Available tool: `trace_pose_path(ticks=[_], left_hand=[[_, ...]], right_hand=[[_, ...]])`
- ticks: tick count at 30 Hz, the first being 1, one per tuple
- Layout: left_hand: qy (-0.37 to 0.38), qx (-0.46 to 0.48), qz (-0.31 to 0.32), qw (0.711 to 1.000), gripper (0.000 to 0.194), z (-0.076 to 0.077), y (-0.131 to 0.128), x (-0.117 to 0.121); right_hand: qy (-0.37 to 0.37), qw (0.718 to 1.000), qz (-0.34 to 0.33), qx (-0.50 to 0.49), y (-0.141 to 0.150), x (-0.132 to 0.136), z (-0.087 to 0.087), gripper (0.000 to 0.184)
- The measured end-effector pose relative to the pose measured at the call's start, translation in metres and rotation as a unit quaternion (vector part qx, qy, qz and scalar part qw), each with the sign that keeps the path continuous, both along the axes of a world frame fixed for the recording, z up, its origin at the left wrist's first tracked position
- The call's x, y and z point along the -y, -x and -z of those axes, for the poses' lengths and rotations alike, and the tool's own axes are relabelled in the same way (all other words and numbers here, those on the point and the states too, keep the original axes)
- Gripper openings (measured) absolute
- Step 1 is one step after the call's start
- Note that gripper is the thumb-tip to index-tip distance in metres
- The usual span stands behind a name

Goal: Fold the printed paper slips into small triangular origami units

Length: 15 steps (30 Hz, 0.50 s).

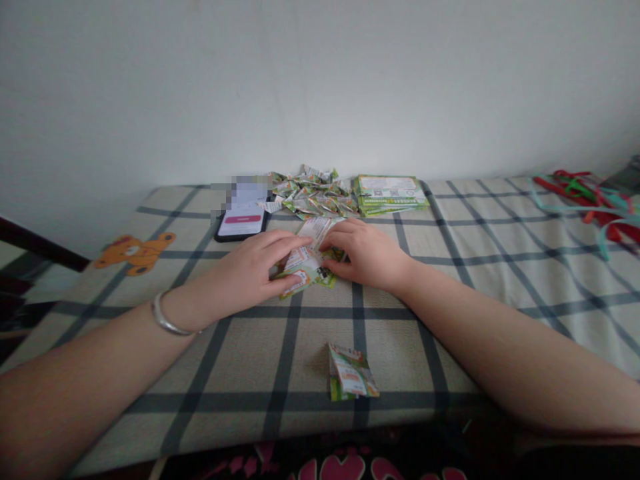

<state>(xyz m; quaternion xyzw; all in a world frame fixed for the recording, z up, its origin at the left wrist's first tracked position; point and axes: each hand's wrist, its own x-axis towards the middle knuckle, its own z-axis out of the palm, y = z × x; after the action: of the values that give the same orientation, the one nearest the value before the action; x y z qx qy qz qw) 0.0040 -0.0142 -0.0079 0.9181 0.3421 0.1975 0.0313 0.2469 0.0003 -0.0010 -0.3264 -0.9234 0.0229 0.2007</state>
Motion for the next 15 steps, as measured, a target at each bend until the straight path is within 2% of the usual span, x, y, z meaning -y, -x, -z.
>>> trace_pose_path(ticks=[4,15], left_hand=[[-0.011,0.027,0.043,0.999,0.050,0.0001,-0.0012,0.0000],[-0.084,0.091,0.055,0.991,0.037,-0.0036,-0.0027,0.0014]], right_hand=[[0.016,0.999,-0.014,-0.024,-0.0012,-0.0027,0.0025,0.017],[0.028,0.994,-0.044,-0.095,0.0027,0.0015,-0.0027,0.006]])
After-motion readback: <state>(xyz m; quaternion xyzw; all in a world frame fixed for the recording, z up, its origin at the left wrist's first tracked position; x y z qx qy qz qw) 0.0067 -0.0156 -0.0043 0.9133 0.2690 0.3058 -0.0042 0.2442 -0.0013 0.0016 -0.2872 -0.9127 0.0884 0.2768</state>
